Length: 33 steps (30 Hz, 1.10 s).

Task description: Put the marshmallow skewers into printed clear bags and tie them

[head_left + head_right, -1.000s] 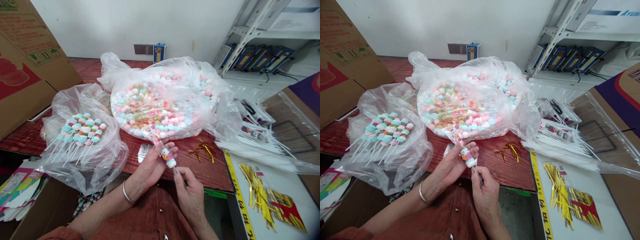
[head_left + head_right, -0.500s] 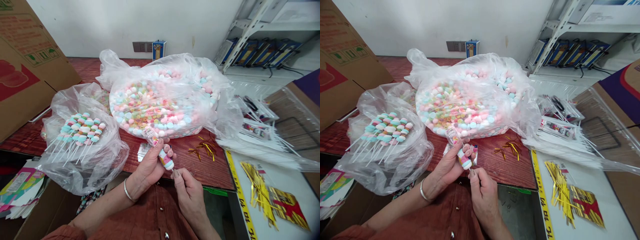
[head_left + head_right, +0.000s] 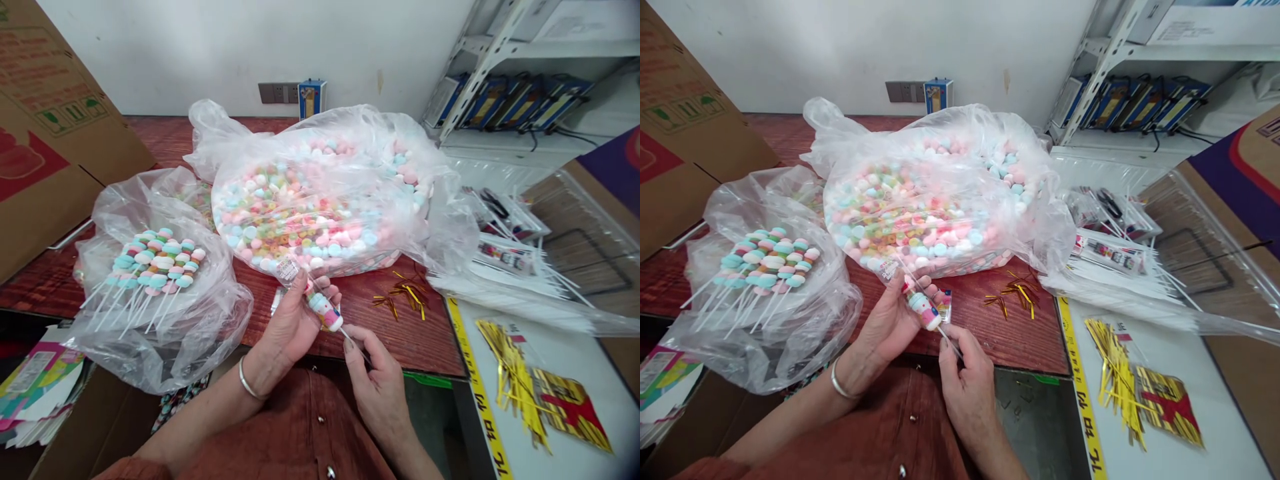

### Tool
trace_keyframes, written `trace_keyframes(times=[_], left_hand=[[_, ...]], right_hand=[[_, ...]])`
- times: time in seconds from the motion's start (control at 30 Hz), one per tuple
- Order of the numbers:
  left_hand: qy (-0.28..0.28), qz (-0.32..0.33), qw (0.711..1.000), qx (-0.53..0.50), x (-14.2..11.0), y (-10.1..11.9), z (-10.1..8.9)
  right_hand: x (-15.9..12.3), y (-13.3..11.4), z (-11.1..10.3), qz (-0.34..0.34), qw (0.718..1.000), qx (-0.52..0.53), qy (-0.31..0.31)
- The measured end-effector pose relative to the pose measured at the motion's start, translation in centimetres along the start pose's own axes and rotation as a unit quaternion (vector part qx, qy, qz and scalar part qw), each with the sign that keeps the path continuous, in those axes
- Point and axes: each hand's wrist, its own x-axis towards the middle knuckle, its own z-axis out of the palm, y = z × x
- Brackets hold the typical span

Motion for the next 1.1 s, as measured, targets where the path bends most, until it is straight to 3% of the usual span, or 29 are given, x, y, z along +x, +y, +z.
trace_keyframes(times=[0.1,0.27,0.4,0.57,0.67,0.83,0.97,1.1], left_hand=[[-0.016,0.011,1.000,-0.008,0.1,0.2,0.1],[-0.024,0.005,0.999,0.027,-1.1,-2.5,0.4],[-0.031,-0.028,0.998,0.053,-1.5,-3.6,0.3],[-0.065,0.003,0.995,0.069,-1.2,-2.8,-0.3],[-0.101,-0.031,0.989,0.102,-1.5,-2.7,-0.6],[-0.127,-0.068,0.984,0.103,-1.5,-2.8,-1.3],[-0.083,-0.024,0.994,0.063,-0.4,-1.6,-1.0],[-0.005,0.013,0.999,0.041,0.4,-0.3,-0.2]], right_hand=[[-0.8,0.4,-0.3,-0.038,0.998,-0.046,-0.011],[-0.9,0.4,0.8,-0.068,0.992,-0.109,0.009],[-0.1,0.0,1.2,-0.047,0.994,-0.096,0.038],[-0.1,-0.1,0.7,0.019,1.000,0.004,0.024],[-0.3,0.3,0.7,0.075,0.991,0.100,0.038],[-0.1,1.4,1.1,0.192,0.921,0.338,-0.017],[-0.4,1.8,1.0,0.215,0.892,0.393,-0.063],[-1.0,1.4,0.5,0.212,0.917,0.327,-0.089]])
